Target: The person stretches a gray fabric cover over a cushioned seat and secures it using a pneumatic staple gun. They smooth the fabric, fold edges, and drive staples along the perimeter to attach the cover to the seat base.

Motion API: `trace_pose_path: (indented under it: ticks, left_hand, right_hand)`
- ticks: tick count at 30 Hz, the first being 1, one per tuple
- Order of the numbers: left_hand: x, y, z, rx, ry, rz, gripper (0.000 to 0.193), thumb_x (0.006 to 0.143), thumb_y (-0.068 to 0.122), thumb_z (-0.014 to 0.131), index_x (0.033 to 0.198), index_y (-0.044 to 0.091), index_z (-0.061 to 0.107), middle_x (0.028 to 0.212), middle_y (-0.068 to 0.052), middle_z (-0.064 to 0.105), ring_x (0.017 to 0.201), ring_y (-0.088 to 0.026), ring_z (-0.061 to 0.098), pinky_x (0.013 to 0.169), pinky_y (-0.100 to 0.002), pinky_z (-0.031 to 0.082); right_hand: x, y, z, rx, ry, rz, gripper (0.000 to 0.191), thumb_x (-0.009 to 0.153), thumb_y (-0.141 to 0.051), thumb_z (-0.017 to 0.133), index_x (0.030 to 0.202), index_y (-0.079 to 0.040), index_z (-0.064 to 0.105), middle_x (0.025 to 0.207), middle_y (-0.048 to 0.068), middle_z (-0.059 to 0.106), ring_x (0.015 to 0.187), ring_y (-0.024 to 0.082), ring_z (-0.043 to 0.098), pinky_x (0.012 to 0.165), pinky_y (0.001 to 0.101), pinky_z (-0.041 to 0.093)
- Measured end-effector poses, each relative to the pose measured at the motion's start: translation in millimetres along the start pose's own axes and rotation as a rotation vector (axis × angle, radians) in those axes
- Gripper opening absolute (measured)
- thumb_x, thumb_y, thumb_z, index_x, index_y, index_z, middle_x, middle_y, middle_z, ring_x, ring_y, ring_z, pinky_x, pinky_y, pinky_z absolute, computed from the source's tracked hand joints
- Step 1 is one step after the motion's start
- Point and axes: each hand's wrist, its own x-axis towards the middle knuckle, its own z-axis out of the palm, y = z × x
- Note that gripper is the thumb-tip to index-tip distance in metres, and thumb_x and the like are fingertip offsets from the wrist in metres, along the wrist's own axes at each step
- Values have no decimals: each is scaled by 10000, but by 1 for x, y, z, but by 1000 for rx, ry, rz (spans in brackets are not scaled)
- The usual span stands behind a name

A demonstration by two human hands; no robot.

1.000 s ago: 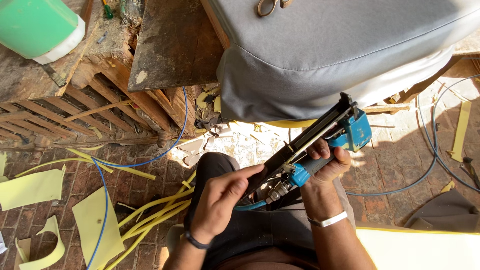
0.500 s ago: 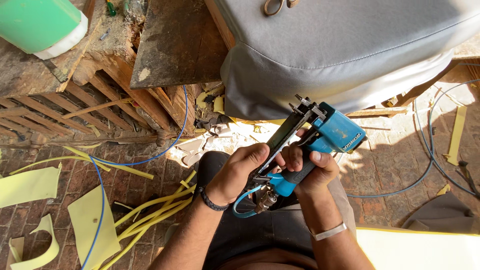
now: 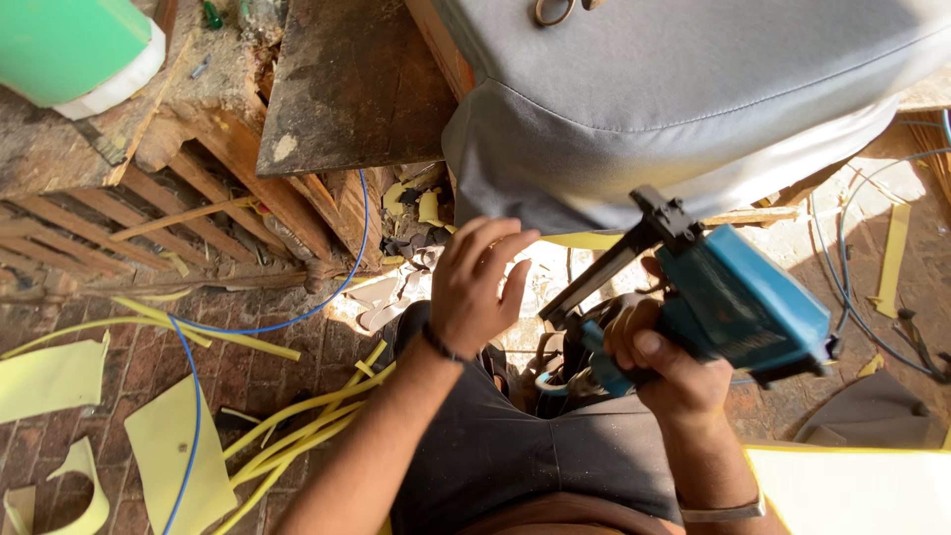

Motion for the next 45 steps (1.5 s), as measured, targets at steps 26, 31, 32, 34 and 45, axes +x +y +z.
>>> trace_pose_path:
  ticks: [26, 31, 32, 34, 45]
  left_hand:
    - [123, -37, 12, -93, -413, 396, 33, 854, 126, 791, 836, 147, 774, 673, -15, 692, 587, -156, 585, 537, -340, 424]
    - [107, -43, 27, -243, -307, 457, 127, 1016, 57, 693, 962, 134, 777, 894, -27, 766, 793, -133, 706, 690, -294, 596]
    - [97, -43, 27, -235, -373, 451, 109, 1039, 90, 702, 975, 121, 785, 906, -43, 776, 800, -138, 727, 712, -302, 611]
    - [75, -45, 26, -201, -386, 438, 95, 1043, 133, 704, 1008, 140, 792, 976, -39, 789, 887, -146, 752, 812, -326, 624]
    - [44, -95, 37, -108, -225, 511, 116, 991, 206, 713, 1053, 222, 810, 1099, 23, 797, 1042, -128, 753, 965, -318, 613]
  right_hand:
    - [-37, 48, -27, -580, 373, 198, 86, 867, -78, 755, 851, -58, 673, 693, 31, 663, 591, 128, 636, 549, 272, 524]
    - [-45, 46, -32, -607, 350, 145, 93, 861, -96, 759, 841, -65, 674, 709, 29, 665, 608, 126, 638, 560, 278, 544]
    - [-45, 46, -33, -644, 317, 107, 92, 856, -101, 756, 843, -69, 671, 722, 28, 670, 620, 124, 649, 567, 277, 555]
    - [-44, 46, -33, -718, 255, 34, 92, 848, -110, 750, 847, -77, 664, 748, 25, 678, 643, 120, 671, 582, 275, 575]
    - [-1, 48, 10, -1190, 42, 63, 900, 638, -57, 714, 1501, -71, 458, 902, 152, 754, 787, 291, 770, 706, 391, 622]
